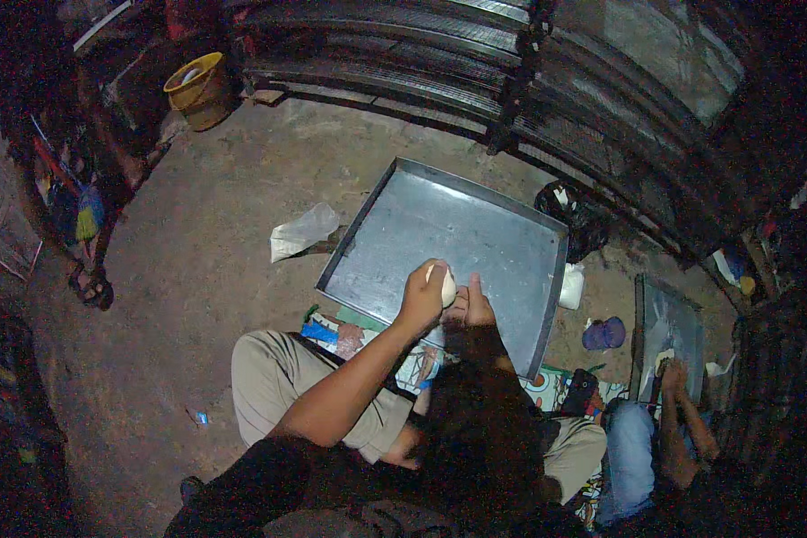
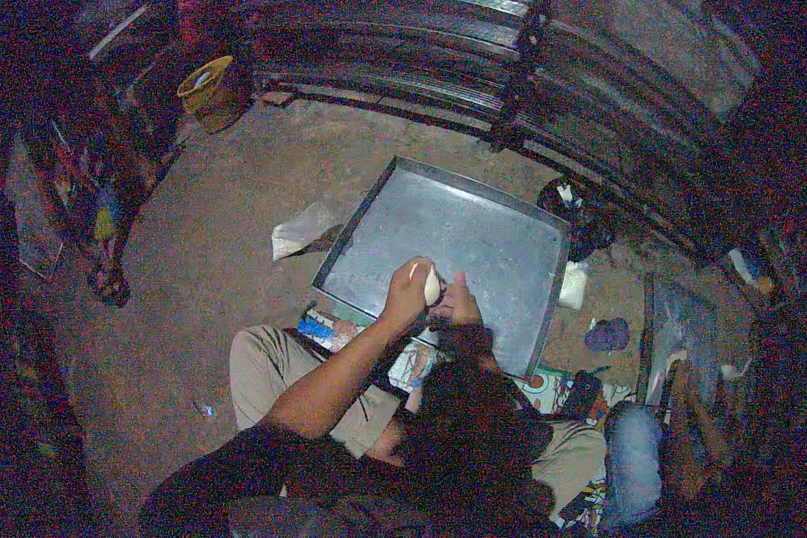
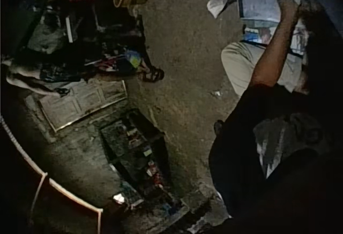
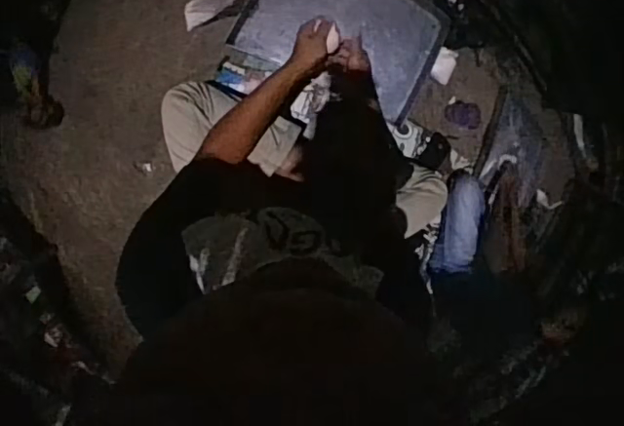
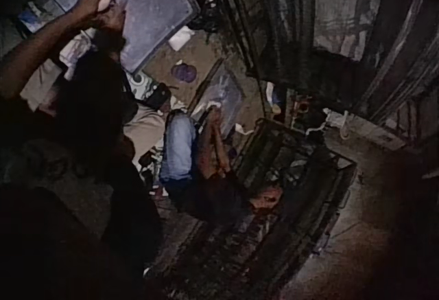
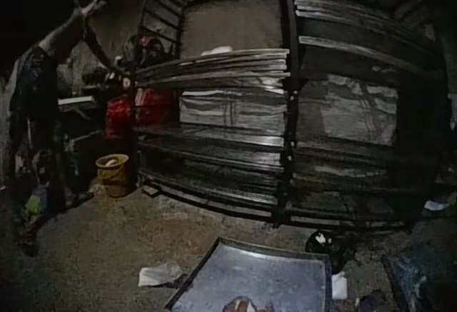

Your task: The person shapes a piece of dough into a flattened circle by hand on a metal tray.

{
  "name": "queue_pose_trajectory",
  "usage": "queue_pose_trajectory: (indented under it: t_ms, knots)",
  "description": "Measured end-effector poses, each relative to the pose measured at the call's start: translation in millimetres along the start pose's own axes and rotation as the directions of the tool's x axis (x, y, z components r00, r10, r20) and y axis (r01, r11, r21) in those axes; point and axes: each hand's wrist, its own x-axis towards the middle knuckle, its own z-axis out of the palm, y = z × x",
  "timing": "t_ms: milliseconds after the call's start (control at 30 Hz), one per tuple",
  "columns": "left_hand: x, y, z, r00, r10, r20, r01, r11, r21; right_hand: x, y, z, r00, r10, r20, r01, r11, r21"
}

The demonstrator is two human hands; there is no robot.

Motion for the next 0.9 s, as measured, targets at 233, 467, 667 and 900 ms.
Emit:
queue_pose_trajectory:
  t_ms: [233,467,667,900]
  knots:
    - [-14.3,-12.0,-3.6,0.860,0.349,0.373,-0.510,0.621,0.595,12.8,16.5,-0.4,0.994,-0.099,0.047,0.078,0.940,0.332]
    - [-24.6,11.9,14.4,0.802,0.120,0.586,-0.589,0.325,0.740,-9.7,5.3,-37.7,0.922,-0.382,0.070,0.385,0.878,-0.285]
    - [-36.3,-3.5,16.6,0.785,0.173,0.594,-0.600,0.450,0.662,-17.1,-15.2,-25.1,0.962,-0.245,-0.125,0.178,0.902,-0.393]
    - [-33.1,-7.8,33.1,0.867,-0.072,0.494,0.238,0.929,-0.282,-11.2,-32.5,-12.7,0.936,-0.218,-0.278,0.106,0.924,-0.366]
